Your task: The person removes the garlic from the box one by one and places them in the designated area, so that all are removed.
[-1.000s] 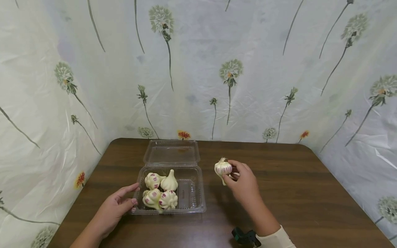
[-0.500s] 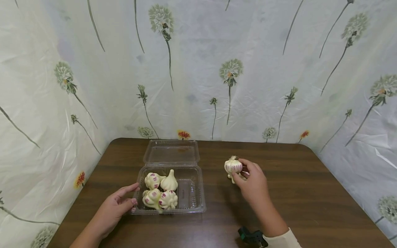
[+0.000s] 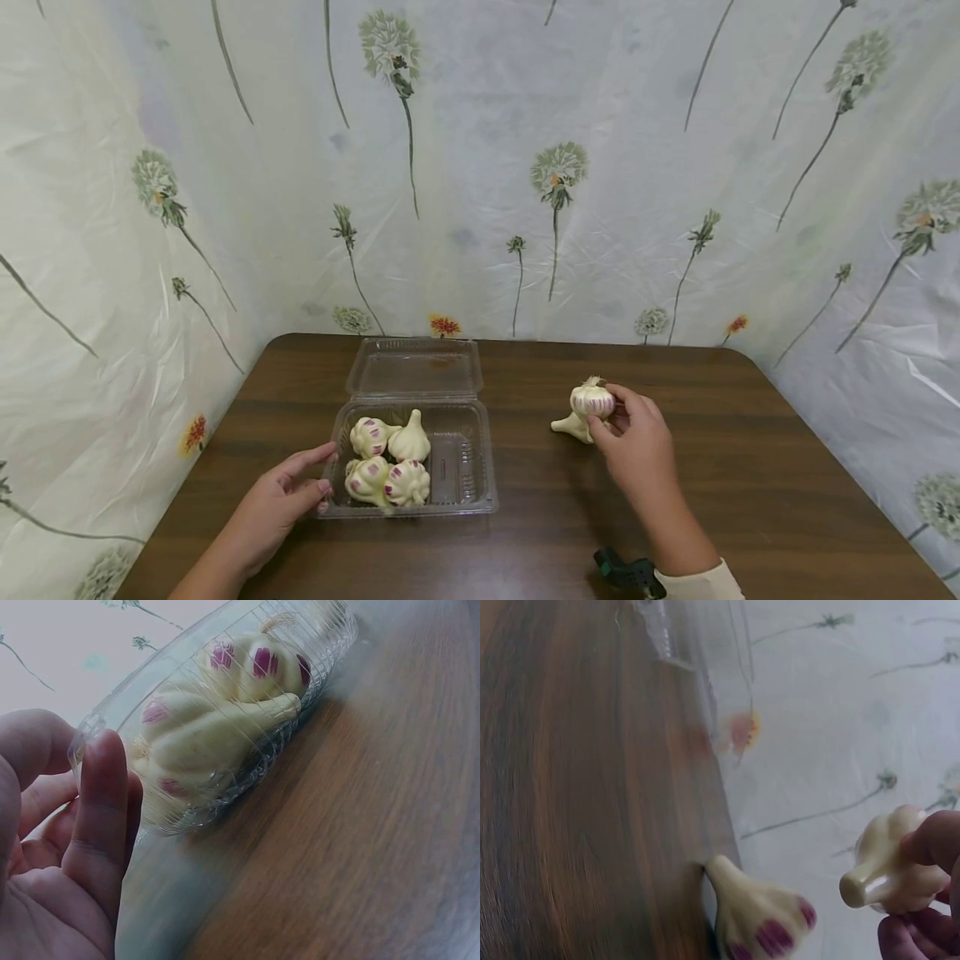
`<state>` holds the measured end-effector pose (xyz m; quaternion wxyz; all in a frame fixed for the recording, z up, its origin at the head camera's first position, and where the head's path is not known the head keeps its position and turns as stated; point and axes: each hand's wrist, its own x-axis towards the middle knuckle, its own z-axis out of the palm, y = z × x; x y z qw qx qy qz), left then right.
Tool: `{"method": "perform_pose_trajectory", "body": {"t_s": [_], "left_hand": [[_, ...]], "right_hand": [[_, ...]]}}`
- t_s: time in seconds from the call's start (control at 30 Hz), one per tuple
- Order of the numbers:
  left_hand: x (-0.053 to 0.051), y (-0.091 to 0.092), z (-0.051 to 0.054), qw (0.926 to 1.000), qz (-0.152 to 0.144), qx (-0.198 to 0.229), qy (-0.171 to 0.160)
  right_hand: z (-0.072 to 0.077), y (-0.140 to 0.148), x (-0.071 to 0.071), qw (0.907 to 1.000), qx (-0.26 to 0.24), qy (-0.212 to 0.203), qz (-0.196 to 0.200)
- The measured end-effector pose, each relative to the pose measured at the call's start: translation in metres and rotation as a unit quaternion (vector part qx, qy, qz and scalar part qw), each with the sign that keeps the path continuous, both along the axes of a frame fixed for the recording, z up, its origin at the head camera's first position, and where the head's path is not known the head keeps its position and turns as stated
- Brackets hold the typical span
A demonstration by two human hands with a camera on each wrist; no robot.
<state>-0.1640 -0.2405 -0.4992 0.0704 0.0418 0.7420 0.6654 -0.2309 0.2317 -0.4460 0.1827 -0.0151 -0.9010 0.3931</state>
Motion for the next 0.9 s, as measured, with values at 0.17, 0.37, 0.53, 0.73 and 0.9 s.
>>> {"method": "perform_pose_trajectory", "body": {"t_s": [0.17,0.37,0.53,0.73,0.9], "left_hand": [[0.000,0.000,0.000,1.0000,-0.001,-0.002,0.000],[-0.001,0.000,0.000,1.0000,-0.002,-0.002,0.002],[-0.001,-0.001,0.000,1.0000,-0.007,0.004,0.000],[0.000,0.000,0.000,1.0000,-0.005,0.006,-0.001],[0.000,0.000,0.000,0.9999,-0.008,0.008,0.003]], "right_hand": [[0.000,0.009,0.000,0.9999,0.002,-0.004,-0.015],[0.000,0.019,0.001,0.9994,0.006,-0.014,-0.032],[0.000,0.026,0.000,0.9987,0.008,-0.027,-0.043],[-0.007,0.033,-0.004,0.9981,-0.007,-0.036,-0.049],[-0.013,0.039,-0.006,0.9971,-0.008,-0.043,-0.063]]}}
